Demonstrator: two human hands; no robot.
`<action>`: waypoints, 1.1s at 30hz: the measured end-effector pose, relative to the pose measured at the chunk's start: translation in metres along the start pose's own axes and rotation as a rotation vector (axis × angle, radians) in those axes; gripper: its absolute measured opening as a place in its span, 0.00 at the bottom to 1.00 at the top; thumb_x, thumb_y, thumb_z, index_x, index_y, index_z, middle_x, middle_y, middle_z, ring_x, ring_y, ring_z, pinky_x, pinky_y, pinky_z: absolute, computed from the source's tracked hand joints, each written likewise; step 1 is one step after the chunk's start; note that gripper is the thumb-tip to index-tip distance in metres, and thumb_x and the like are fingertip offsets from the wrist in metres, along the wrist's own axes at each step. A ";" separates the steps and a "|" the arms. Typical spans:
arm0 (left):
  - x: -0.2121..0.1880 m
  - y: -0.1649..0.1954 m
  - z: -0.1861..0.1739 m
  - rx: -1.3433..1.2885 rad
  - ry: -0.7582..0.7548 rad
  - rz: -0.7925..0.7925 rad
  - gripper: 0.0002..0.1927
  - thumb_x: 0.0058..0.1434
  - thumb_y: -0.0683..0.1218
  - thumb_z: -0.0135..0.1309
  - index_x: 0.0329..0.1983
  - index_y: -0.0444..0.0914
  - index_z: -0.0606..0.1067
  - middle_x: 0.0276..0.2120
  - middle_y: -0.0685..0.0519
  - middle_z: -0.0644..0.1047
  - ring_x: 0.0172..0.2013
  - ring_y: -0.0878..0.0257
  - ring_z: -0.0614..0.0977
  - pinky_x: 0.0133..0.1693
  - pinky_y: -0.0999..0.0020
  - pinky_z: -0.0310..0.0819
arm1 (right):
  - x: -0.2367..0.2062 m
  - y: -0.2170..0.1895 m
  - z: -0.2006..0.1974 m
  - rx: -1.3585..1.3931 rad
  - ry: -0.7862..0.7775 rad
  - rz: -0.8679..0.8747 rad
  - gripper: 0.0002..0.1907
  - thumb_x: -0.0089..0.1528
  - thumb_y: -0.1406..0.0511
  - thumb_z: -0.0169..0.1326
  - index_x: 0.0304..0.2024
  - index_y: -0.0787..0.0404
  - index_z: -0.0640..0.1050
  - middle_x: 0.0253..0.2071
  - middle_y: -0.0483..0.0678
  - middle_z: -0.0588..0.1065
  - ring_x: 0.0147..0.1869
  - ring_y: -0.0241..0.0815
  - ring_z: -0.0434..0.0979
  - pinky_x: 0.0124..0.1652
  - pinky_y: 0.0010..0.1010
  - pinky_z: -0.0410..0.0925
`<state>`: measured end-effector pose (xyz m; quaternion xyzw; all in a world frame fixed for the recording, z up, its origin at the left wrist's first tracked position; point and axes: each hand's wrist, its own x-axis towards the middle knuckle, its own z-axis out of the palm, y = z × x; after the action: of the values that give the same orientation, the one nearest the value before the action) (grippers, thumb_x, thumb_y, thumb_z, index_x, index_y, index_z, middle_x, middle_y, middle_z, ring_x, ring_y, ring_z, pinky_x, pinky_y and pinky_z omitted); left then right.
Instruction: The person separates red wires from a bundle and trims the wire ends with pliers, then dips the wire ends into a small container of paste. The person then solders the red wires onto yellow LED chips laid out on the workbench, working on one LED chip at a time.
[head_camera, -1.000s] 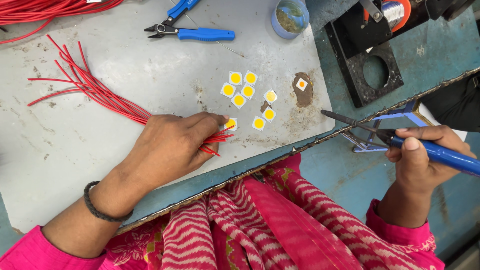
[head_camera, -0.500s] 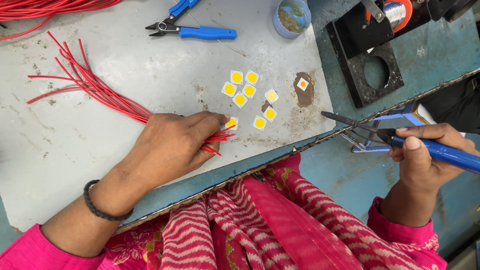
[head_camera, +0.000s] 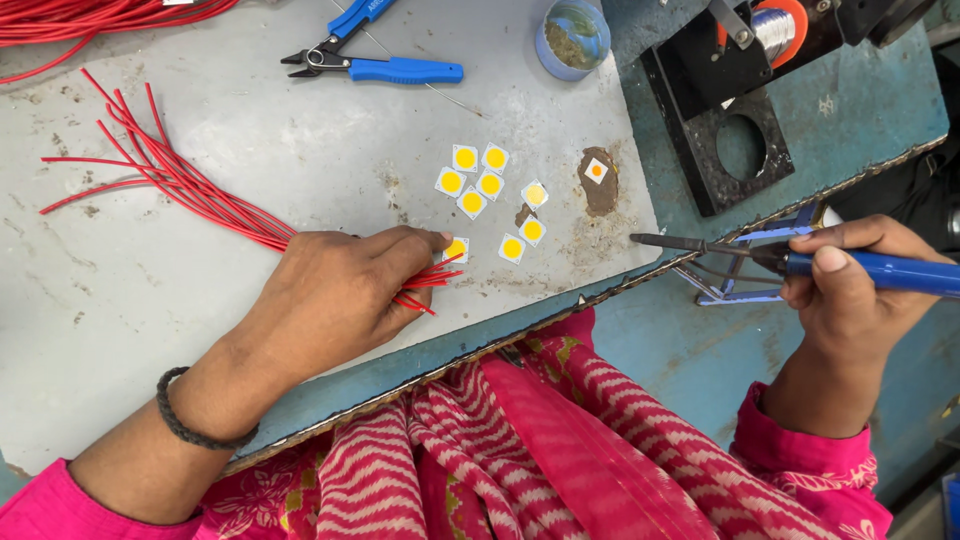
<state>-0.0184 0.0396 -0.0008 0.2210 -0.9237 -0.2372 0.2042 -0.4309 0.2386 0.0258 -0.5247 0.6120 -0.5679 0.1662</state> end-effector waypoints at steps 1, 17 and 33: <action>0.000 0.000 0.000 -0.001 0.001 0.000 0.17 0.53 0.46 0.62 0.46 0.37 0.78 0.37 0.49 0.83 0.28 0.49 0.83 0.28 0.55 0.76 | 0.000 0.001 -0.001 0.008 0.002 0.011 0.15 0.71 0.66 0.58 0.38 0.76 0.75 0.26 0.54 0.74 0.19 0.34 0.71 0.21 0.18 0.64; 0.000 0.002 0.000 -0.029 0.003 -0.026 0.17 0.53 0.46 0.61 0.46 0.37 0.78 0.37 0.48 0.83 0.28 0.48 0.83 0.28 0.54 0.76 | -0.004 0.062 -0.001 0.966 0.167 0.567 0.16 0.75 0.57 0.50 0.40 0.59 0.82 0.19 0.42 0.71 0.17 0.31 0.62 0.21 0.20 0.56; 0.006 -0.007 0.006 -0.067 0.040 0.036 0.19 0.55 0.46 0.61 0.49 0.38 0.76 0.39 0.49 0.81 0.34 0.48 0.83 0.31 0.55 0.75 | -0.003 0.085 0.007 1.006 0.100 0.612 0.16 0.75 0.57 0.48 0.42 0.57 0.82 0.20 0.40 0.70 0.19 0.30 0.63 0.25 0.20 0.59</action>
<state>-0.0241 0.0331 -0.0072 0.2021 -0.9148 -0.2599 0.2339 -0.4630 0.2207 -0.0514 -0.1536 0.3982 -0.7385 0.5219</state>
